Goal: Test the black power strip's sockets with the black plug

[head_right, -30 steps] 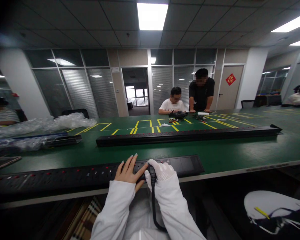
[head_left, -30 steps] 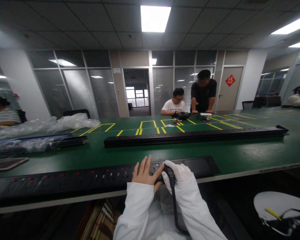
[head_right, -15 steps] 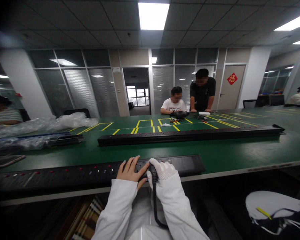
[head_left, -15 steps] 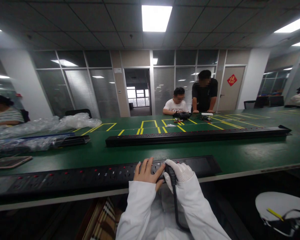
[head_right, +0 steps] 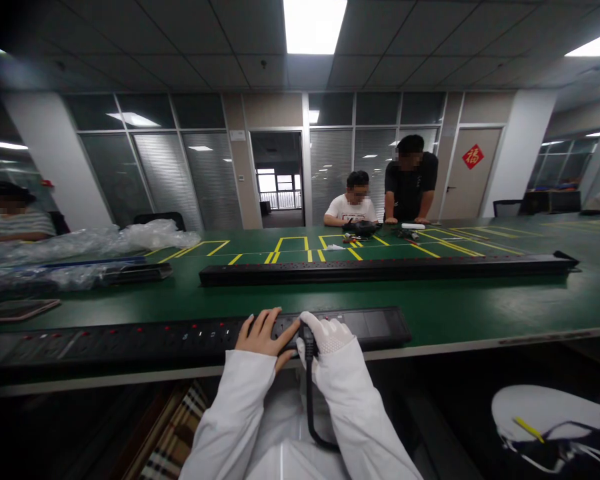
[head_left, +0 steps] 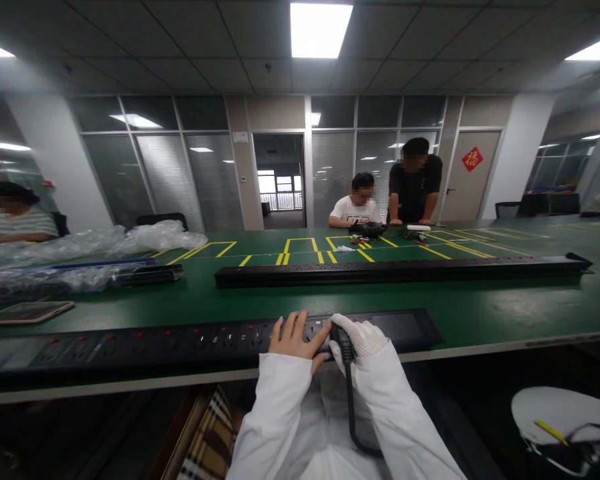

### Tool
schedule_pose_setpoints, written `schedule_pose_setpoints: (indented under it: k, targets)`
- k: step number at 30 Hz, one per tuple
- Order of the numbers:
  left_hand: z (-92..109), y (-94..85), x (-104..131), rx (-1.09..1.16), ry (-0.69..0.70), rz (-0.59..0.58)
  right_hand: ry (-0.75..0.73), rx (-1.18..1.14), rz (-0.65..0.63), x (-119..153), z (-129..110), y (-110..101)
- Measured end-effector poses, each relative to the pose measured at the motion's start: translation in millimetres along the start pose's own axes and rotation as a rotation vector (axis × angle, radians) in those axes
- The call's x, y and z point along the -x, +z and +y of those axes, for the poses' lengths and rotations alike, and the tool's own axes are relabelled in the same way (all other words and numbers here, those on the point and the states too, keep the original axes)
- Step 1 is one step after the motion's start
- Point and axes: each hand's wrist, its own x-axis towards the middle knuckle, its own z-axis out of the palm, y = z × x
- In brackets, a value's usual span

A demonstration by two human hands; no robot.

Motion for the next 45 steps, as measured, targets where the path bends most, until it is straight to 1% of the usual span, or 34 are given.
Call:
schedule_pose_setpoints:
  k: [5,8,11,14,18,25,30,35,39,45]
  targets:
    - [-1.3,4.5,-1.4,-0.02,0.003,0.005,-0.007,-0.02,0.0,-0.7,0.4,1.2]
    - [-1.3,6.3,-0.8,-0.027,-0.003,0.016,0.046,-0.041,0.042,2.0,-2.7,1.1]
    - [0.2,3.3,1.2,-0.031,-0.007,0.024,0.114,-0.036,0.062,5.8,-6.7,-0.2]
    - [1.5,-1.4,2.6,-0.022,-0.004,0.015,0.133,-0.041,0.096,7.6,-8.2,0.8]
    - [1.4,-3.0,1.9,-0.017,-0.006,0.012,0.137,-0.042,0.123,6.6,-7.0,4.4]
    - [0.5,1.0,0.5,-0.018,-0.004,0.012,0.125,-0.028,0.09,5.0,-7.1,2.9]
    - [0.7,-0.1,1.8,-0.013,-0.003,0.023,0.103,-0.075,0.109,4.7,-7.5,2.6]
    - [1.1,2.0,1.4,-0.003,-0.012,0.04,0.118,-0.061,0.123,5.3,-5.8,5.4]
    - [1.2,2.3,1.6,-0.006,-0.009,0.038,0.106,-0.065,0.121,5.6,-7.2,3.6]
    - [1.1,2.7,2.0,-0.014,-0.002,0.05,0.136,-0.034,0.116,7.7,-8.0,3.9]
